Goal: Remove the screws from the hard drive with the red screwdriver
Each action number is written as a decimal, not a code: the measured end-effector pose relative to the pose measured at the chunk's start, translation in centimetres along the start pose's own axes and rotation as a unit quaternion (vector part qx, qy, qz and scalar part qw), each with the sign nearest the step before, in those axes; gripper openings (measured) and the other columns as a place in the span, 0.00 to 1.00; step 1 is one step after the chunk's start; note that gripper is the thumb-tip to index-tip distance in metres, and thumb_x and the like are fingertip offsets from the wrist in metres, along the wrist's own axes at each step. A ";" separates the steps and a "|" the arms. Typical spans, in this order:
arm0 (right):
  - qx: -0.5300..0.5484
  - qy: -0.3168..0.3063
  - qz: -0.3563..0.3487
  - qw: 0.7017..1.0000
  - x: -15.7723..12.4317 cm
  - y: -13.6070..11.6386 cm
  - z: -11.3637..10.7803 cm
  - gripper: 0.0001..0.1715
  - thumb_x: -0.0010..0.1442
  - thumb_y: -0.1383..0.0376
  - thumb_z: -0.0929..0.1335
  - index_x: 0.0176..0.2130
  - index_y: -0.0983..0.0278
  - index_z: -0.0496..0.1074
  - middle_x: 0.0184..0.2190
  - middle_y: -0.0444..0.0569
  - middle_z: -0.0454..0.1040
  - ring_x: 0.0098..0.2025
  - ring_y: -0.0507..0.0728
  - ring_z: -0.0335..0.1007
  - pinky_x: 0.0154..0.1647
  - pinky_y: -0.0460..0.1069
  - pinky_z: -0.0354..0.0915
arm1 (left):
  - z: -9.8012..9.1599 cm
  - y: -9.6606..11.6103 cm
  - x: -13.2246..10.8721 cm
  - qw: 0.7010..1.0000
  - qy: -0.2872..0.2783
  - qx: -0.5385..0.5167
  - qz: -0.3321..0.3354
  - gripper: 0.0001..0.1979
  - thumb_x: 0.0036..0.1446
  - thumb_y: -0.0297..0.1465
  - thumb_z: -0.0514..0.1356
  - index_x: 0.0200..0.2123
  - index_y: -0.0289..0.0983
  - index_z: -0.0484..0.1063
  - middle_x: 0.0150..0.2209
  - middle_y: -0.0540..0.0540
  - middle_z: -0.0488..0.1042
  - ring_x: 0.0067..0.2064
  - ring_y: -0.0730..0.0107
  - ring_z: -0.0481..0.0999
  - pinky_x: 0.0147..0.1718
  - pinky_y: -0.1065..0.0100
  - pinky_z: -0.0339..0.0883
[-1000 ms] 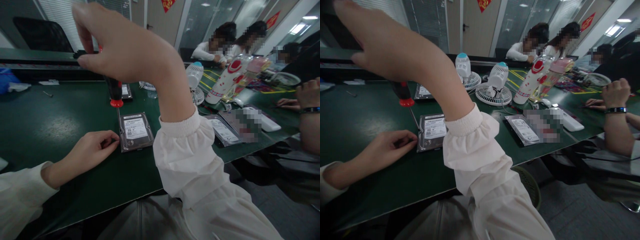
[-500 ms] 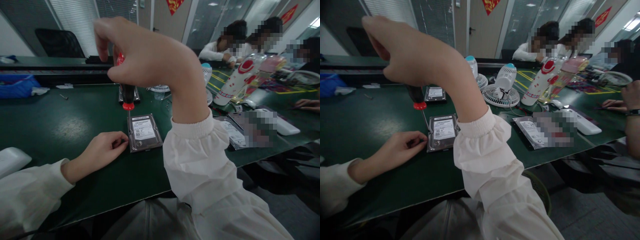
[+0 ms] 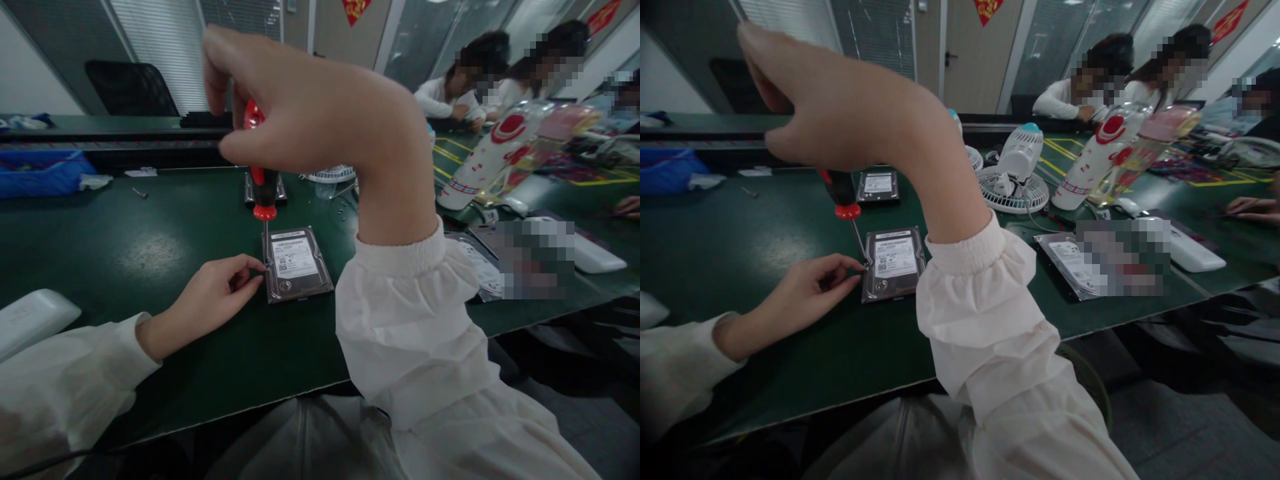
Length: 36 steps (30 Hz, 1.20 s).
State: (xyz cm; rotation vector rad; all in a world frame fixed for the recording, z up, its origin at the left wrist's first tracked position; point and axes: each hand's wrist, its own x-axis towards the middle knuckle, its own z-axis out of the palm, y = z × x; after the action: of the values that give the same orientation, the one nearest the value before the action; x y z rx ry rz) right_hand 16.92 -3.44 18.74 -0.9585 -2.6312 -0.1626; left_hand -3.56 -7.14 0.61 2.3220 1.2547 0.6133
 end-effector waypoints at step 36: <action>0.004 0.026 0.032 0.999 0.1 0.3 0.2 0.25 0.66 0.58 0.63 0.56 0.73 0.66 0.56 0.52 0.70 0.53 0.56 0.67 0.56 0.52 0.60 | -0.1 -0.3 0.0 1.000 -0.011 -0.006 0.004 0.12 0.66 0.38 0.57 0.47 0.38 0.72 0.26 0.55 0.66 0.26 0.72 0.67 0.25 0.69 0.60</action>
State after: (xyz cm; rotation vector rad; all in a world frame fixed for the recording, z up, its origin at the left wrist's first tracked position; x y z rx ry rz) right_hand 17.02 -3.11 18.53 -1.0203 -2.5478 -0.1598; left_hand -3.76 -6.96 0.50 2.3181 1.2293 0.5955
